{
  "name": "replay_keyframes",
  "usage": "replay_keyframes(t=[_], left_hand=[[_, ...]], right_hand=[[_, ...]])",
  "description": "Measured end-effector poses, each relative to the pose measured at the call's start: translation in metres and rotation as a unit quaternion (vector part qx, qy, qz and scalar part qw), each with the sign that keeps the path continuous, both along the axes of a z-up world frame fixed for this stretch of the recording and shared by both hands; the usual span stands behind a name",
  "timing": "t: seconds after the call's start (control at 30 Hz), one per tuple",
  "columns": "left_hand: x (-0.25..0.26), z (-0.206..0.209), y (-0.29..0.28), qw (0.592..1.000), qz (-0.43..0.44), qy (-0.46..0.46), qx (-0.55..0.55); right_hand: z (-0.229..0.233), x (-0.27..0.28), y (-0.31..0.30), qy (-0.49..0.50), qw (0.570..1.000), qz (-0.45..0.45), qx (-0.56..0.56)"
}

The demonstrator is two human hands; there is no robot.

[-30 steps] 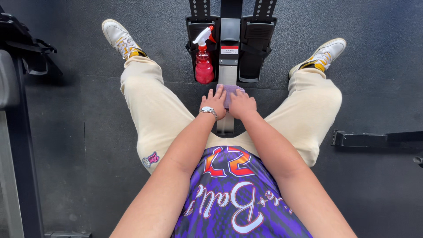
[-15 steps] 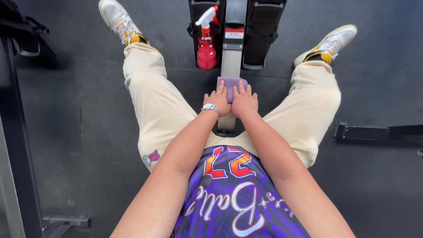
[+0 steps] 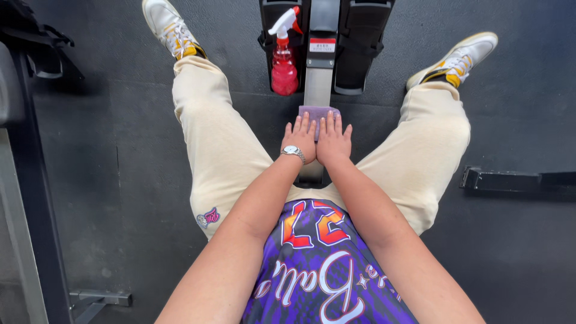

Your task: The person cleans a rowing machine rail with a cloth.

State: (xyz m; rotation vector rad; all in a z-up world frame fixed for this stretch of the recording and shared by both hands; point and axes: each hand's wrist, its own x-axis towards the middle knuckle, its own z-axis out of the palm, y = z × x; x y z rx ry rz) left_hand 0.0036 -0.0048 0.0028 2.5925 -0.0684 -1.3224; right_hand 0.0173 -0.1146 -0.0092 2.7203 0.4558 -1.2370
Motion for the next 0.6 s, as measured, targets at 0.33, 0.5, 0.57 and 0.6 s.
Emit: replay_keyframes(t=[0.33,0.5,0.57,0.6], left_hand=[[0.042,0.009,-0.007,1.000,-0.013,0.020,0.020],[0.071,0.014,-0.007,0.999,0.000,0.031,0.030],[0.084,0.012,-0.006,0.999,0.005,0.030,0.033],[0.092,0.011,-0.006,0.999,-0.004,0.024,0.038]], right_hand=[[0.007,0.044,0.009,0.024,0.999,0.024,-0.029],[0.005,0.074,0.013,0.031,0.995,0.071,-0.056],[0.010,0.088,0.017,0.031,0.995,0.080,-0.060],[0.013,0.094,0.018,0.026,0.995,0.075,-0.062]])
